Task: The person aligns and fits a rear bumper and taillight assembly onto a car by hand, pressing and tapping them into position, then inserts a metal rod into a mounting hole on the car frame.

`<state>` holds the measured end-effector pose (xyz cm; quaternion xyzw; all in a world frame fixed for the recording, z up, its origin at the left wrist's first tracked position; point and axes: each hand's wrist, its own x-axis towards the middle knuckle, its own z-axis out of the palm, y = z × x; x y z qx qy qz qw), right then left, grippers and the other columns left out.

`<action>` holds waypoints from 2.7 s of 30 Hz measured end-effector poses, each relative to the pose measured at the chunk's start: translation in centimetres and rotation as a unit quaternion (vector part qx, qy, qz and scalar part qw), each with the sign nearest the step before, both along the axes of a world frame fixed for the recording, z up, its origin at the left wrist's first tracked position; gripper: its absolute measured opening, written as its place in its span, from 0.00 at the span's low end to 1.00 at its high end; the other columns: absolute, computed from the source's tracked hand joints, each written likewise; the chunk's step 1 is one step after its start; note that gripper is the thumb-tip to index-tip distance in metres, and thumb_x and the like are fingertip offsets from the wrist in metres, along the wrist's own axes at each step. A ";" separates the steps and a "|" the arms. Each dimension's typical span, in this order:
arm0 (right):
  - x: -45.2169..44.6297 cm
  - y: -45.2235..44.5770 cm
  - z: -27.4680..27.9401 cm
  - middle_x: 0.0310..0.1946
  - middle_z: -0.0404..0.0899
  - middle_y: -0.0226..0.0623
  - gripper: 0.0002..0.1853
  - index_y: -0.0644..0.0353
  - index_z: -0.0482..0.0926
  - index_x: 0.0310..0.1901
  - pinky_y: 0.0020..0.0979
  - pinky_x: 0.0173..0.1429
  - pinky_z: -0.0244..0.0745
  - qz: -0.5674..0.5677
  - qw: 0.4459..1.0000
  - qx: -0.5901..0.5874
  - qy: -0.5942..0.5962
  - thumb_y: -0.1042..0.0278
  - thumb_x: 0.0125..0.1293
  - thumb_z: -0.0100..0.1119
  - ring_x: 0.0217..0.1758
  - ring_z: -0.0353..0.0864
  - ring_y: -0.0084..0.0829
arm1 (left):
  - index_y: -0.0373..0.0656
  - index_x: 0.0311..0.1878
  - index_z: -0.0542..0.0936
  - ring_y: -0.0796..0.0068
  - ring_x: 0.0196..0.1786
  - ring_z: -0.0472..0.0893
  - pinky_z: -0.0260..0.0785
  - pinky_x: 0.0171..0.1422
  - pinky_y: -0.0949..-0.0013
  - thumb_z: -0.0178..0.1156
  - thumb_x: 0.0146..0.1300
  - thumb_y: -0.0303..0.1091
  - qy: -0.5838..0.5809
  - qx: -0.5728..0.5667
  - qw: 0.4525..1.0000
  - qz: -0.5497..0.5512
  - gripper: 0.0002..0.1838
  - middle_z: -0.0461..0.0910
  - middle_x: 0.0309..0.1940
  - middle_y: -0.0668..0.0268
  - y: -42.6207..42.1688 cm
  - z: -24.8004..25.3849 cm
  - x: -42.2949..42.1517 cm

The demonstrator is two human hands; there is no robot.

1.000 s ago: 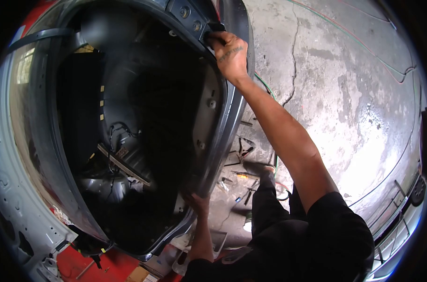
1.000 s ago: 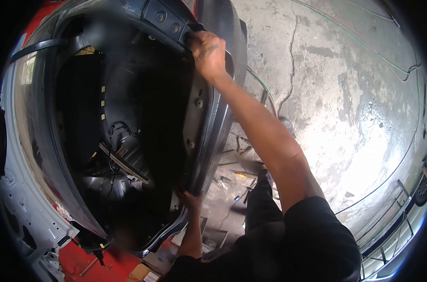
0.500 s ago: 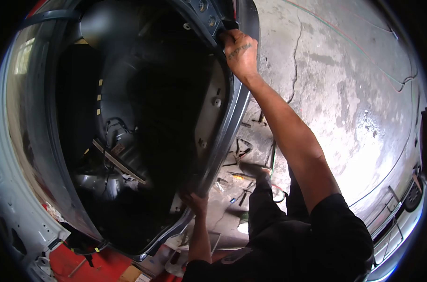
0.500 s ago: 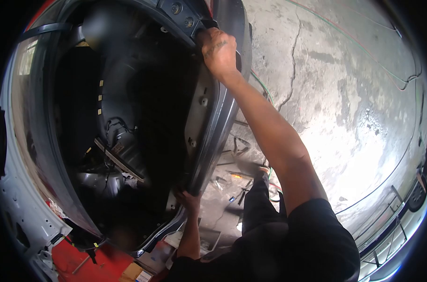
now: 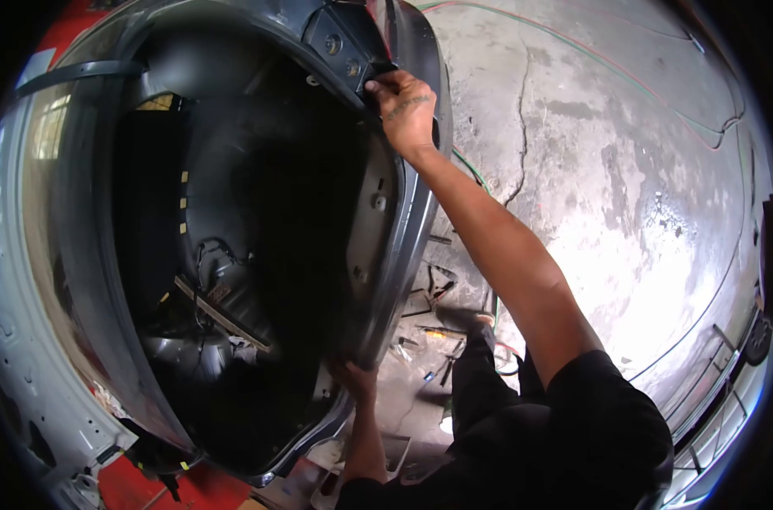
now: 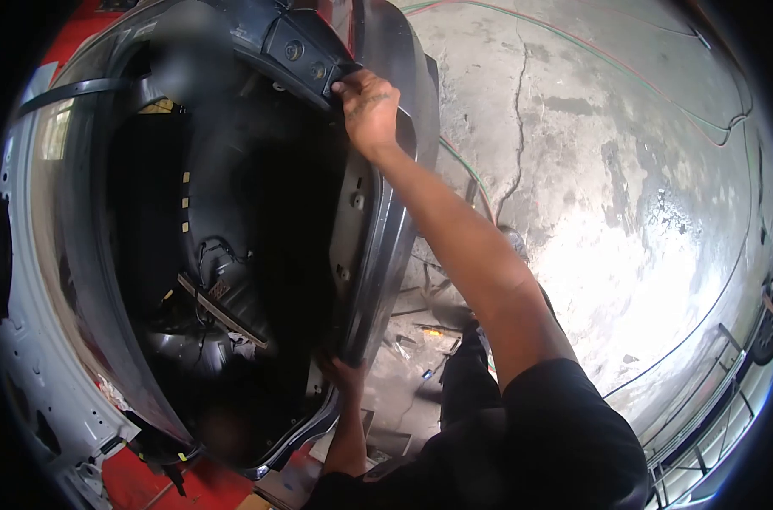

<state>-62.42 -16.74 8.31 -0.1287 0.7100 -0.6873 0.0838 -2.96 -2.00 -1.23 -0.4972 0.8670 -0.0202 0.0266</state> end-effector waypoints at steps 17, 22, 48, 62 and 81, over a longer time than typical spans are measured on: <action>0.2 1.2 1.1 0.37 0.87 0.56 0.07 0.68 0.87 0.40 0.43 0.51 0.81 0.030 0.999 0.032 0.025 0.75 0.67 0.62 0.42 0.88 0.55 | 0.35 0.75 0.60 0.22 0.74 0.61 0.55 0.76 0.27 0.79 0.48 0.55 -0.032 0.003 0.999 0.038 0.58 0.61 0.72 0.30 0.9 -0.1 0.8; 0.1 1.2 0.4 0.35 0.87 0.55 0.08 0.67 0.87 0.40 0.42 0.49 0.80 0.030 0.997 0.046 0.055 0.71 0.67 0.64 0.40 0.87 0.53 | 0.34 0.75 0.61 0.24 0.75 0.61 0.55 0.78 0.29 0.79 0.47 0.54 -0.025 0.011 0.999 0.032 0.58 0.60 0.72 0.31 0.5 0.3 0.2; 0.6 0.3 -3.2 0.35 0.86 0.47 0.04 0.66 0.86 0.36 0.43 0.45 0.83 -0.001 0.984 -0.152 0.096 0.77 0.61 0.70 0.39 0.86 0.51 | 0.26 0.67 0.62 0.35 0.62 0.73 0.68 0.68 0.42 0.85 0.38 0.50 -0.112 0.041 0.989 0.090 0.60 0.69 0.59 0.37 0.9 -0.2 2.8; 0.7 0.1 -2.3 0.36 0.87 0.51 0.04 0.68 0.86 0.36 0.42 0.46 0.83 -0.025 0.988 -0.095 0.122 0.77 0.62 0.70 0.39 0.87 0.52 | 0.32 0.74 0.63 0.28 0.73 0.63 0.58 0.79 0.36 0.83 0.39 0.45 -0.073 0.040 0.994 0.072 0.59 0.63 0.71 0.34 1.0 -1.1 2.8; 0.4 0.5 -0.7 0.34 0.85 0.52 0.04 0.65 0.85 0.36 0.46 0.47 0.80 0.005 0.987 0.017 0.162 0.79 0.61 0.63 0.39 0.86 0.54 | 0.32 0.71 0.70 0.27 0.72 0.65 0.56 0.78 0.32 0.80 0.48 0.50 -0.013 -0.021 1.000 0.003 0.51 0.67 0.70 0.36 -0.4 0.9 -2.0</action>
